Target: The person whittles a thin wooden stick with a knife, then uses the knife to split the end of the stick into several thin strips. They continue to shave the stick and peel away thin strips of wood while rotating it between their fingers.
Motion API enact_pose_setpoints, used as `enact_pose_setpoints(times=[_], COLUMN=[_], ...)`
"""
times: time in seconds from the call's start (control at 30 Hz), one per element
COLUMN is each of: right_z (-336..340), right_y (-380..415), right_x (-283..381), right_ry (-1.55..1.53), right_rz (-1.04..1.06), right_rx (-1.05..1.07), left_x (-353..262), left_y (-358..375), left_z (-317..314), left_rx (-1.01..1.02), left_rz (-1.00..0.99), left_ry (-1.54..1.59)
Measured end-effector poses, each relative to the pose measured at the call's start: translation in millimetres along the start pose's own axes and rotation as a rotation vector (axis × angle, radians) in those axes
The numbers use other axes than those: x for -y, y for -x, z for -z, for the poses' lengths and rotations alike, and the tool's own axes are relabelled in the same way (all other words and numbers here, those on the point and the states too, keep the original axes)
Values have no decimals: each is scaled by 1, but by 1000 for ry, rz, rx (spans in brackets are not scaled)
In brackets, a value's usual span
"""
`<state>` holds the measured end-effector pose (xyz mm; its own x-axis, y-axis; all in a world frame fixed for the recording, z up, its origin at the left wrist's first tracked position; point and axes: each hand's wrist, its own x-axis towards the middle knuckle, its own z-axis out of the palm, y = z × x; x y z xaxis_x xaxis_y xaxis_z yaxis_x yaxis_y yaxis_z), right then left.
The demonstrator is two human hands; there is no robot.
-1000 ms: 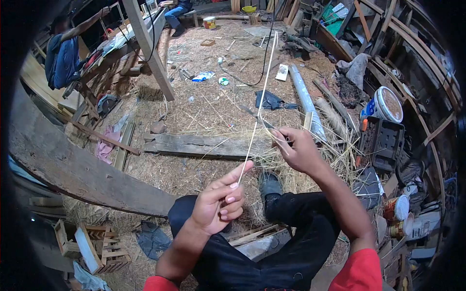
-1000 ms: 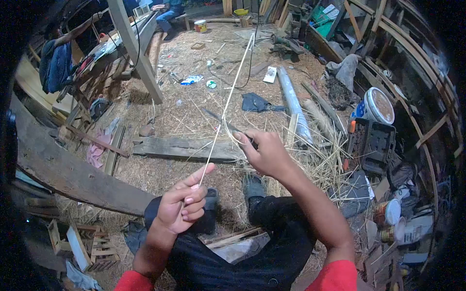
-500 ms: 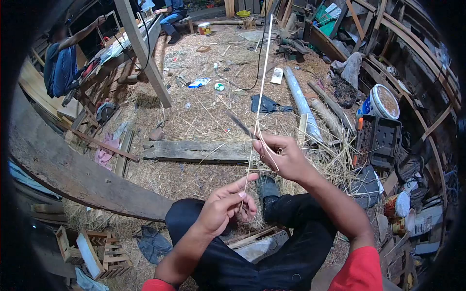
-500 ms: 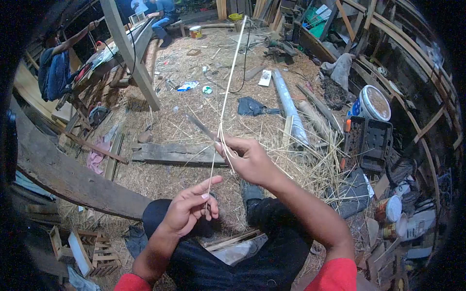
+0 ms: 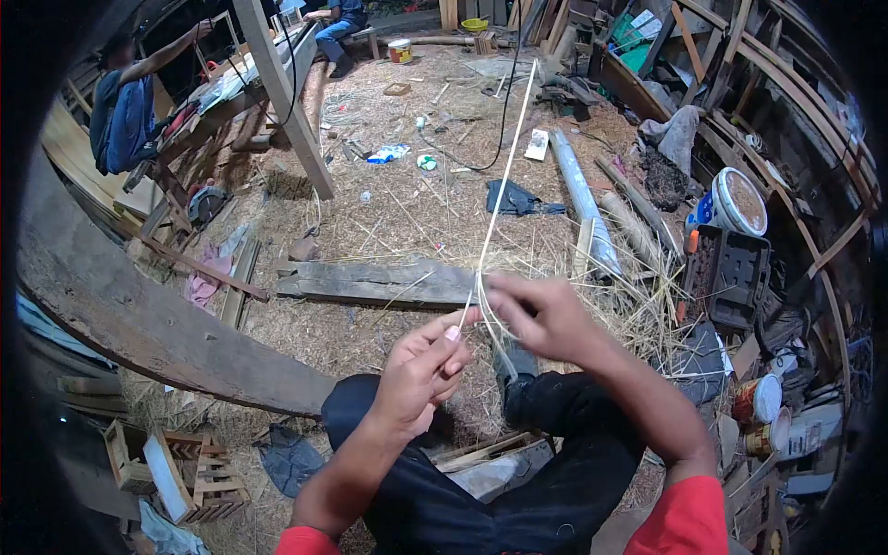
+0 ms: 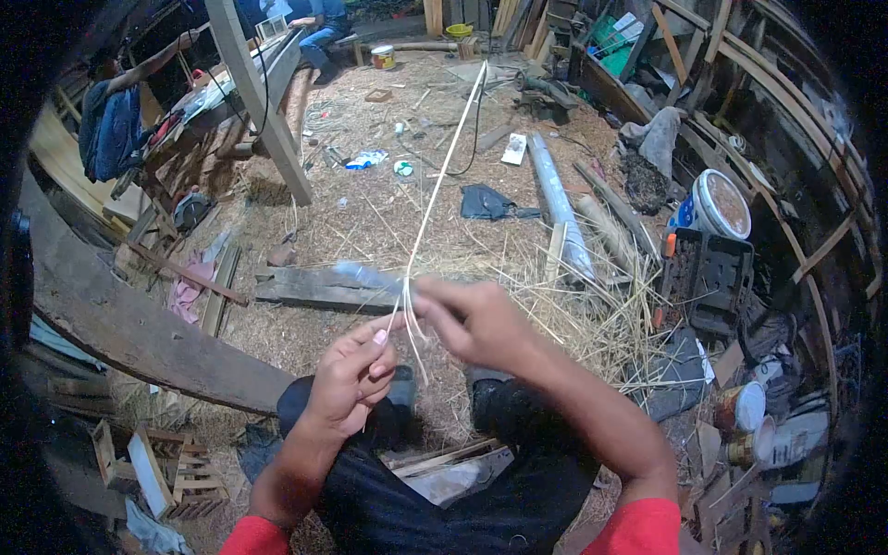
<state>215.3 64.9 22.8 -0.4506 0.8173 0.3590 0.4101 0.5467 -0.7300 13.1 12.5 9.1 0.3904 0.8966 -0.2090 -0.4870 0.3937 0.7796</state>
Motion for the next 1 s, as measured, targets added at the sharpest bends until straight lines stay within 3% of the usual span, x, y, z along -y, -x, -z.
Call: enact_pose_setpoints(times=[0.07,0.2,0.37,0.5,0.6,0.77,0.87,1.0], right_z=[5,-13,21,15,11,14,7,-8], right_y=[-1,12,-7,-4,-4,-7,-3,10], right_x=[-5,-11,-33,-29,-27,-46,-28,-8], right_ry=[72,173,249,229,183,88,2,163], right_rz=[-40,205,-112,-67,-98,-209,-197,24], right_rx=[-36,-64,-77,-205,-184,-280,-199,183], left_x=[-1,3,1,2,5,3,2,-3], left_y=[2,5,12,9,9,10,9,7], left_z=[0,1,-2,6,7,4,8,13], left_rx=[-6,-101,-69,-6,27,25,39,10], left_rz=[29,21,-8,82,124,72,65,60], left_ry=[15,-38,-205,-89,-41,-45,11,94])
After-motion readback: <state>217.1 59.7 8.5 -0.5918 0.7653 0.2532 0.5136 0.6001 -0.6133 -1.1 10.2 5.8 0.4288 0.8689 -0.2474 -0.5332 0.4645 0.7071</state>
